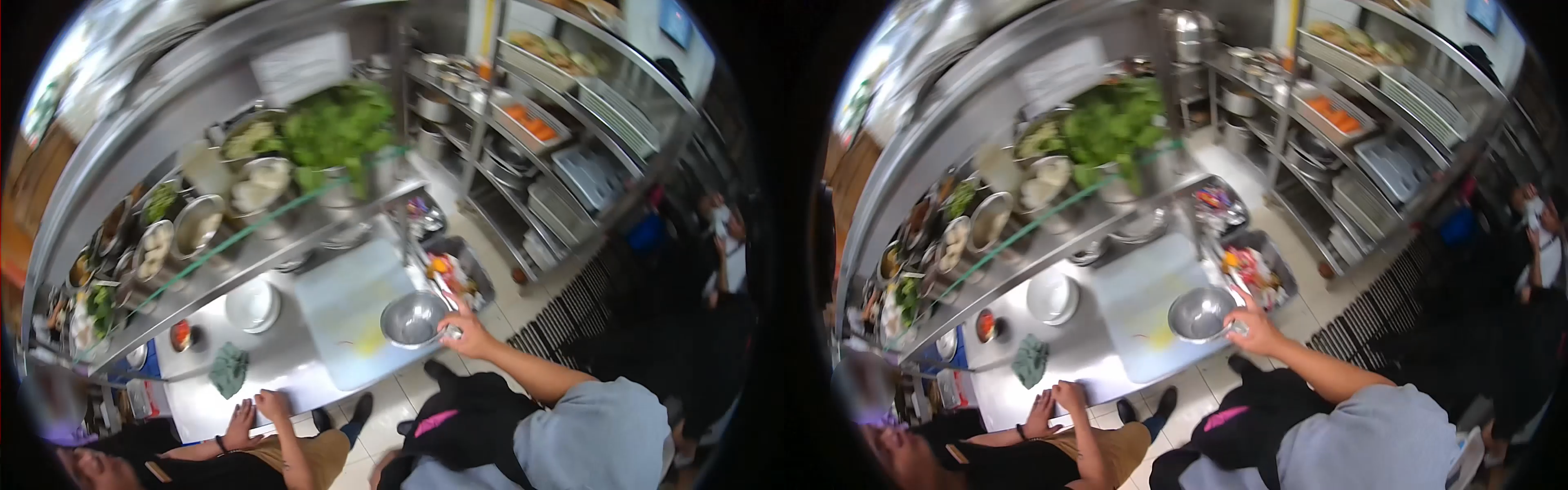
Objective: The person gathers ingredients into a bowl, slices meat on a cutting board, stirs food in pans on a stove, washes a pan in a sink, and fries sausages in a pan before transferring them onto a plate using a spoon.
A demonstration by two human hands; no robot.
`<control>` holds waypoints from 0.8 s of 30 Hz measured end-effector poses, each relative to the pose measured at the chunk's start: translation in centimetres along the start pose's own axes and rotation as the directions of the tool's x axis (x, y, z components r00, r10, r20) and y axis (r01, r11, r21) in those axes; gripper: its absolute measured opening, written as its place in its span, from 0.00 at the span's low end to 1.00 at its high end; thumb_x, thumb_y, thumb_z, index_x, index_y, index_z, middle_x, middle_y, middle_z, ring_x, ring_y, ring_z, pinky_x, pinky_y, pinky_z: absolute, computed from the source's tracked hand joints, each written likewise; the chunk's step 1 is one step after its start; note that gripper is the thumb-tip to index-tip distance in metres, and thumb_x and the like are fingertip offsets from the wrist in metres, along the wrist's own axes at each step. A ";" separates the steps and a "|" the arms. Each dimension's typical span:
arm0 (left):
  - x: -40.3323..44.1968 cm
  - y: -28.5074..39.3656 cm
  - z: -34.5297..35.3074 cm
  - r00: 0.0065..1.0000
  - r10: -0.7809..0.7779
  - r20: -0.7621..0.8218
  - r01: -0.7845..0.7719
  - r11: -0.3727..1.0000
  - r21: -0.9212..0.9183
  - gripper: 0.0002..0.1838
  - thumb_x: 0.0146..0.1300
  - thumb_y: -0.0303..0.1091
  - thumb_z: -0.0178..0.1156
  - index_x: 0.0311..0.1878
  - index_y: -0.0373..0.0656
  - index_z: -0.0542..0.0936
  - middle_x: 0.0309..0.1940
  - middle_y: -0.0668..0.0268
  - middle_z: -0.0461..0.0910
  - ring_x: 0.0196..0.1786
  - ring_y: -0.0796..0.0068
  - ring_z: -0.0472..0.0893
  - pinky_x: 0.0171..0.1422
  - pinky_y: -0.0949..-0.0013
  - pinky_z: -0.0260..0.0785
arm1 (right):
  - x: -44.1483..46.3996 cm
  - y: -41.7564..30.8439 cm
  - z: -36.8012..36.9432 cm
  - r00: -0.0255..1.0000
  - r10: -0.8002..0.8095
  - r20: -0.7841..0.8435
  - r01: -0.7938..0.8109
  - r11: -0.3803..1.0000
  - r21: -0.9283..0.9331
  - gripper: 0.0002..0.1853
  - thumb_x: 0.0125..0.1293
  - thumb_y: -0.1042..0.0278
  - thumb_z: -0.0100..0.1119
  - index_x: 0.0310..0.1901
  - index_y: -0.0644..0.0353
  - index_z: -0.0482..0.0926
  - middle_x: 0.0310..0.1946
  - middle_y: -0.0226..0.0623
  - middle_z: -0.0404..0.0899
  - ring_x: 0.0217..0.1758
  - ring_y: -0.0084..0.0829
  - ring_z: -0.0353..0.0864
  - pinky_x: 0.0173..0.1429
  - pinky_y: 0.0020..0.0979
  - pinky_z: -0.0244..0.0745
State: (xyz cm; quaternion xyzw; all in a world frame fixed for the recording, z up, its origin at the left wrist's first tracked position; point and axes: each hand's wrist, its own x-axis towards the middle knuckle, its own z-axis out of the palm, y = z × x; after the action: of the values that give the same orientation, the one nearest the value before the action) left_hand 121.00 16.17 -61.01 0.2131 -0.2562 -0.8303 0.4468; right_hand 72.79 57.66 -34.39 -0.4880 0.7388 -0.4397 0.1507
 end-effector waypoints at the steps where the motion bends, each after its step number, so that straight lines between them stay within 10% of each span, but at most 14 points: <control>1: -1.5 -0.5 5.4 0.996 -0.088 0.017 0.086 0.993 0.083 0.10 0.72 0.35 0.45 0.31 0.53 0.66 0.23 0.75 0.64 0.26 0.76 0.65 0.29 0.67 0.63 | -1.6 1.2 -2.2 0.999 0.037 -0.032 -0.037 0.999 -0.004 0.13 0.50 0.73 0.71 0.38 0.56 0.80 0.66 0.53 0.66 0.76 0.51 0.57 0.74 0.44 0.57; 4: -8.2 -10.5 27.8 0.924 -0.357 0.135 0.057 0.479 0.876 0.04 0.70 0.32 0.52 0.45 0.47 0.69 0.35 0.71 0.71 0.38 0.75 0.70 0.42 0.68 0.65 | -4.7 7.5 -6.9 0.944 0.287 -0.163 -0.219 0.915 0.340 0.13 0.49 0.77 0.72 0.37 0.59 0.80 0.65 0.47 0.69 0.68 0.45 0.70 0.69 0.37 0.66; 9: -2.1 -20.0 53.1 0.957 -0.135 0.255 -0.224 0.210 0.952 0.28 0.65 0.31 0.63 0.67 0.39 0.69 0.58 0.57 0.76 0.61 0.64 0.75 0.61 0.63 0.70 | -6.4 19.6 -12.6 0.907 0.369 -0.205 -0.263 0.874 0.408 0.13 0.50 0.80 0.72 0.37 0.59 0.79 0.51 0.37 0.73 0.56 0.30 0.77 0.63 0.29 0.72; 16: 9.1 -30.4 62.5 0.742 0.550 0.382 -0.489 0.055 0.871 0.24 0.67 0.32 0.60 0.63 0.35 0.68 0.56 0.54 0.74 0.58 0.66 0.75 0.60 0.64 0.68 | 1.0 21.3 -26.0 0.985 0.168 -0.044 -0.157 0.971 0.182 0.13 0.47 0.79 0.71 0.37 0.60 0.82 0.57 0.45 0.75 0.57 0.39 0.78 0.60 0.34 0.75; 18: 10.1 -32.0 61.9 0.803 0.596 -0.012 -0.332 0.464 0.822 0.12 0.68 0.32 0.59 0.48 0.34 0.73 0.40 0.61 0.78 0.42 0.72 0.77 0.50 0.68 0.71 | 3.6 22.4 -28.8 0.966 0.255 0.040 -0.256 0.930 0.262 0.13 0.48 0.79 0.71 0.37 0.61 0.81 0.57 0.43 0.75 0.57 0.36 0.79 0.58 0.32 0.77; 19: 10.0 -32.0 64.2 0.739 0.671 -0.059 -0.338 0.445 0.829 0.12 0.70 0.33 0.58 0.34 0.35 0.74 0.28 0.68 0.75 0.32 0.77 0.74 0.42 0.71 0.70 | 5.3 23.3 -29.7 0.979 0.202 0.024 -0.202 0.948 0.247 0.13 0.48 0.79 0.71 0.38 0.62 0.82 0.59 0.42 0.74 0.57 0.34 0.79 0.55 0.30 0.79; 24: 12.4 -32.6 63.7 0.615 0.750 -0.243 -0.074 0.362 0.929 0.18 0.71 0.38 0.57 0.35 0.30 0.81 0.25 0.62 0.79 0.29 0.72 0.75 0.38 0.66 0.67 | 14.1 26.3 -33.8 0.974 0.210 0.081 -0.222 0.958 0.184 0.13 0.49 0.78 0.72 0.38 0.60 0.82 0.63 0.46 0.72 0.56 0.38 0.81 0.54 0.32 0.81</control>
State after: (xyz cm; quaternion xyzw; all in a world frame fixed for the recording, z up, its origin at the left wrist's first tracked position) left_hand 56.97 35.90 -33.08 0.5947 -0.5076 -0.3013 0.5458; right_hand 28.51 66.21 -33.27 -0.4007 0.7369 -0.4748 0.2665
